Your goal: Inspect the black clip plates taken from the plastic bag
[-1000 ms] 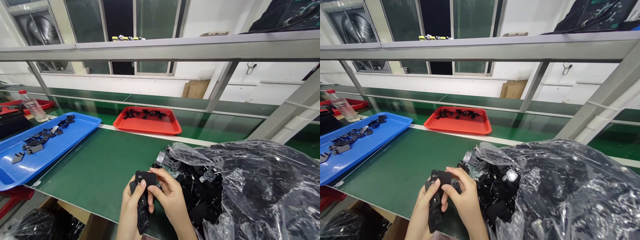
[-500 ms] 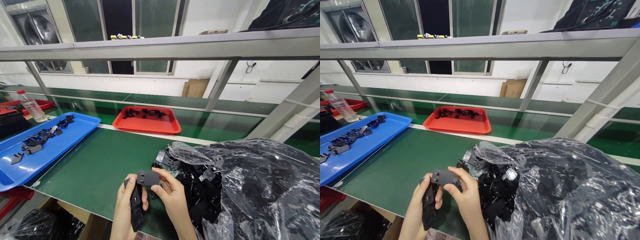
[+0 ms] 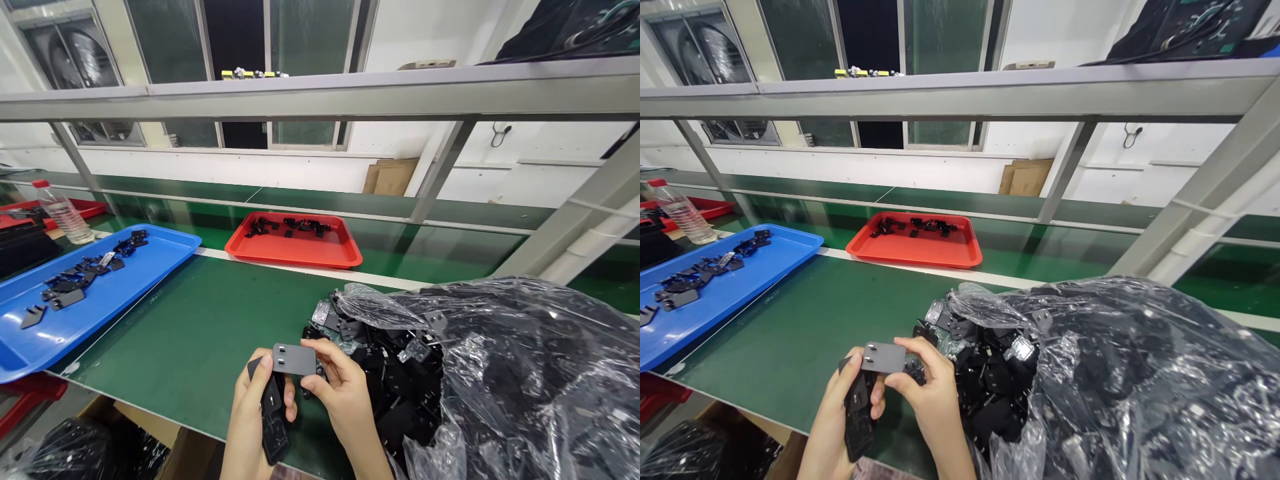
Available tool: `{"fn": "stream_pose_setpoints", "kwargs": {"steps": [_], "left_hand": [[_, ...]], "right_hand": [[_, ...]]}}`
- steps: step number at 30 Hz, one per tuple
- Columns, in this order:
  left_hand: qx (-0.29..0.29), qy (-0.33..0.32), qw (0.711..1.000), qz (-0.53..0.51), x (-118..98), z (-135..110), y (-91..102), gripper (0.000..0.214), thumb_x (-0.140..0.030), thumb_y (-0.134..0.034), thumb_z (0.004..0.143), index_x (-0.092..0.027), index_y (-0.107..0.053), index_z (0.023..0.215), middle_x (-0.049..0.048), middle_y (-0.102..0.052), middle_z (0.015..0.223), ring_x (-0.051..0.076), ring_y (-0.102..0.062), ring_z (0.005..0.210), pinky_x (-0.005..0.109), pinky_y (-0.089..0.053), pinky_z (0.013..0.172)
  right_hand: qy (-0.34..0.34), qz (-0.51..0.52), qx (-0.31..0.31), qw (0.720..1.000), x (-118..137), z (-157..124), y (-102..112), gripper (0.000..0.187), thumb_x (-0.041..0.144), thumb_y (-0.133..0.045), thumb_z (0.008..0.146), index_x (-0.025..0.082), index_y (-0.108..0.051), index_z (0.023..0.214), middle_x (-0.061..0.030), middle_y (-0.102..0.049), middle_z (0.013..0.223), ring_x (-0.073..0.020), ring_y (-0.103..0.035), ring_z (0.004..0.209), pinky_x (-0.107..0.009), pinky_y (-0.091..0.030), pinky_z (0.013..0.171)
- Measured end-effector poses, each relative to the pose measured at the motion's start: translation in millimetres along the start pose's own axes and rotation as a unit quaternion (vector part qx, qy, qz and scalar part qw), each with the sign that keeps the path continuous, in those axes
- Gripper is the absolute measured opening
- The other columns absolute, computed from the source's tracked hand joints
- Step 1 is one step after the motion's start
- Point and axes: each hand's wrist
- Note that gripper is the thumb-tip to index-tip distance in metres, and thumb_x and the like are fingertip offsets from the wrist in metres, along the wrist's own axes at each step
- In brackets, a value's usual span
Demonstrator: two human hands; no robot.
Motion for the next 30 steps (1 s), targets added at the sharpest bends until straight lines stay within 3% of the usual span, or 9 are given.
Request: {"fn": "stream_pose_setpoints", "kwargs": {"steps": [6,11,13,15,17,21,24,27,30], "left_hand": [[-0.027,-0.004,0.995,-0.097,3,10,2.0,0.028,-0.043,-0.045,0.072,-0.018,-0.041,0.083,-0.0028,-0.040,0.049,0.003,-0.035,0.038,0.013,-0.028,0.037],[-0.057,0.028,0.977,-0.202,5,24,8.4,0.016,-0.030,-0.049,0.071,-0.018,-0.042,0.080,-0.0048,-0.047,0.074,-0.001,-0.038,0.045,0.010,-0.031,0.037],[-0.054,0.046,0.973,-0.222,7,27,11.1,0.018,-0.030,-0.052,0.069,-0.019,-0.044,0.081,-0.0046,-0.047,0.075,-0.001,-0.040,0.048,0.011,-0.033,0.038],[-0.053,0.057,0.967,-0.244,8,30,12.8,0.017,-0.029,-0.052,0.069,-0.020,-0.045,0.082,-0.0046,-0.048,0.075,-0.001,-0.041,0.050,0.011,-0.035,0.039],[-0.063,0.063,0.960,-0.267,8,33,14.2,0.016,-0.026,-0.051,0.069,-0.020,-0.045,0.083,-0.0050,-0.049,0.076,0.000,-0.043,0.052,0.011,-0.037,0.042],[-0.098,0.071,0.942,-0.312,13,42,20.3,0.015,-0.021,-0.049,0.071,-0.021,-0.046,0.086,-0.0057,-0.052,0.078,0.001,-0.051,0.060,0.012,-0.045,0.053],[-0.097,0.081,0.936,-0.330,17,47,26.3,0.015,-0.020,-0.048,0.071,-0.021,-0.046,0.086,-0.0056,-0.053,0.079,0.000,-0.050,0.059,0.011,-0.044,0.054],[-0.107,0.075,0.936,-0.328,17,50,30.1,0.014,-0.021,-0.047,0.071,-0.020,-0.046,0.085,-0.0047,-0.052,0.076,0.000,-0.051,0.059,0.011,-0.044,0.054],[-0.093,0.073,0.945,-0.307,7,53,34.4,0.008,-0.022,-0.044,0.073,-0.019,-0.043,0.081,-0.0049,-0.050,0.071,-0.001,-0.044,0.050,0.009,-0.037,0.043]], "right_hand": [[-0.071,-0.058,0.016,0.996,10,4,-8,0.034,0.031,-0.061,0.068,0.012,-0.060,0.096,-0.0050,-0.058,0.081,-0.0114,-0.055,0.075,-0.020,-0.044,0.070],[-0.046,-0.175,-0.118,0.976,21,94,-24,0.048,0.049,-0.053,0.075,0.013,-0.056,0.107,-0.0031,-0.054,0.072,-0.0113,-0.048,0.067,-0.024,-0.039,0.070],[-0.041,-0.234,-0.154,0.959,26,132,-27,0.066,0.049,-0.051,0.078,0.007,-0.040,0.128,-0.0086,-0.056,0.090,-0.0169,-0.050,0.082,-0.030,-0.036,0.082],[-0.041,-0.300,-0.145,0.942,32,148,-28,0.081,0.046,-0.053,0.077,0.000,-0.024,0.137,-0.0182,-0.046,0.116,-0.0286,-0.039,0.108,-0.040,-0.028,0.093],[-0.032,-0.348,-0.092,0.932,35,132,-31,0.071,0.041,-0.050,0.080,-0.001,-0.030,0.135,-0.0188,-0.038,0.125,-0.0314,-0.029,0.117,-0.041,-0.021,0.098],[-0.080,-0.364,0.081,0.925,30,45,-38,0.031,0.036,-0.046,0.079,0.016,-0.061,0.099,-0.0060,-0.055,0.096,-0.0206,-0.049,0.090,-0.031,-0.036,0.078],[-0.131,-0.381,0.160,0.901,25,0,-41,0.025,0.027,-0.046,0.077,0.018,-0.060,0.096,-0.0054,-0.054,0.096,-0.0191,-0.049,0.090,-0.028,-0.035,0.078],[-0.111,-0.367,0.144,0.912,33,13,-47,0.024,0.031,-0.046,0.079,0.020,-0.062,0.093,-0.0034,-0.055,0.094,-0.0157,-0.050,0.089,-0.024,-0.035,0.077],[-0.043,-0.359,0.095,0.927,46,86,-54,0.029,0.040,-0.042,0.083,0.020,-0.063,0.084,-0.0007,-0.058,0.085,-0.0094,-0.053,0.078,-0.019,-0.037,0.071]]}}
Point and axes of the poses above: each hand's wrist, its own z-axis towards the middle knuckle, its own y-axis out of the back of the hand, x = y × z
